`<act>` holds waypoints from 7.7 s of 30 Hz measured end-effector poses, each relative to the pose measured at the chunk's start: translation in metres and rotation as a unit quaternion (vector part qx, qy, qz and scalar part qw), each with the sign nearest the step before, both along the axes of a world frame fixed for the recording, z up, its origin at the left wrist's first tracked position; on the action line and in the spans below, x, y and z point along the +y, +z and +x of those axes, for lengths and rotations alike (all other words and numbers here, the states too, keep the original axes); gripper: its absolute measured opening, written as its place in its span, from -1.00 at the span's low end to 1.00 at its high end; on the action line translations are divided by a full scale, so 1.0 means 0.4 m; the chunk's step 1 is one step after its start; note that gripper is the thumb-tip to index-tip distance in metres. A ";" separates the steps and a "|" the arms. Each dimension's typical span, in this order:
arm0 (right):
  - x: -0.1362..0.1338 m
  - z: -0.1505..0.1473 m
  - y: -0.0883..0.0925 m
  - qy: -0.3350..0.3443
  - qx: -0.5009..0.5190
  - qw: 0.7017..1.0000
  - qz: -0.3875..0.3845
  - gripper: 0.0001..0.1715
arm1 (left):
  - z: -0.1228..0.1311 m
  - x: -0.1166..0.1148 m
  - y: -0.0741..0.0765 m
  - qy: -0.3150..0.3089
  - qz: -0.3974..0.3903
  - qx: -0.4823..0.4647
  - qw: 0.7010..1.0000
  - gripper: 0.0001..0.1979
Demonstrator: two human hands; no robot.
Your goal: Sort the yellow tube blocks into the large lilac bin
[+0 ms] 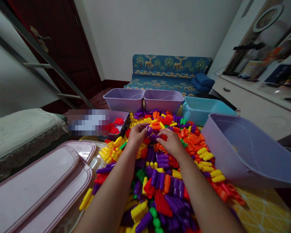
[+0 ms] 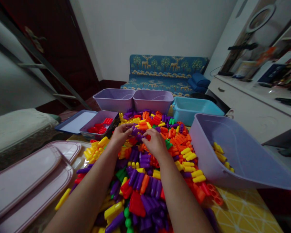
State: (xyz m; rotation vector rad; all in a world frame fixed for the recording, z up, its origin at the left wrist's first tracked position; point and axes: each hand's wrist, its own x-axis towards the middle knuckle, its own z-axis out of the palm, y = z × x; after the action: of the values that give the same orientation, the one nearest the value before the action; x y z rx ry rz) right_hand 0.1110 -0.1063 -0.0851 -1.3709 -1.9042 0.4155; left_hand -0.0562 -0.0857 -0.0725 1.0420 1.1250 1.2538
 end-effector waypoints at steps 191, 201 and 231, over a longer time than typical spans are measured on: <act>0.044 0.020 0.106 0.113 0.273 0.941 -0.165 -0.51 | 0.002 0.071 -0.029 -0.135 0.094 -0.008 0.986 -0.57; 0.063 0.023 0.082 0.044 0.170 0.981 -0.078 -0.57 | 0.007 0.078 -0.037 -0.136 0.022 -0.050 0.989 -0.48; 0.041 0.169 0.189 -0.189 0.715 0.635 0.222 -0.88 | -0.003 0.098 -0.062 -0.130 0.217 0.245 0.936 -0.57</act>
State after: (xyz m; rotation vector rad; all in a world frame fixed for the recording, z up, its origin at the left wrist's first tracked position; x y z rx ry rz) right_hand 0.1787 -0.0898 -0.0096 -0.5787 -0.2912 0.5152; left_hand -0.0573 -0.0464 -0.0974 1.8527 1.0448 1.0751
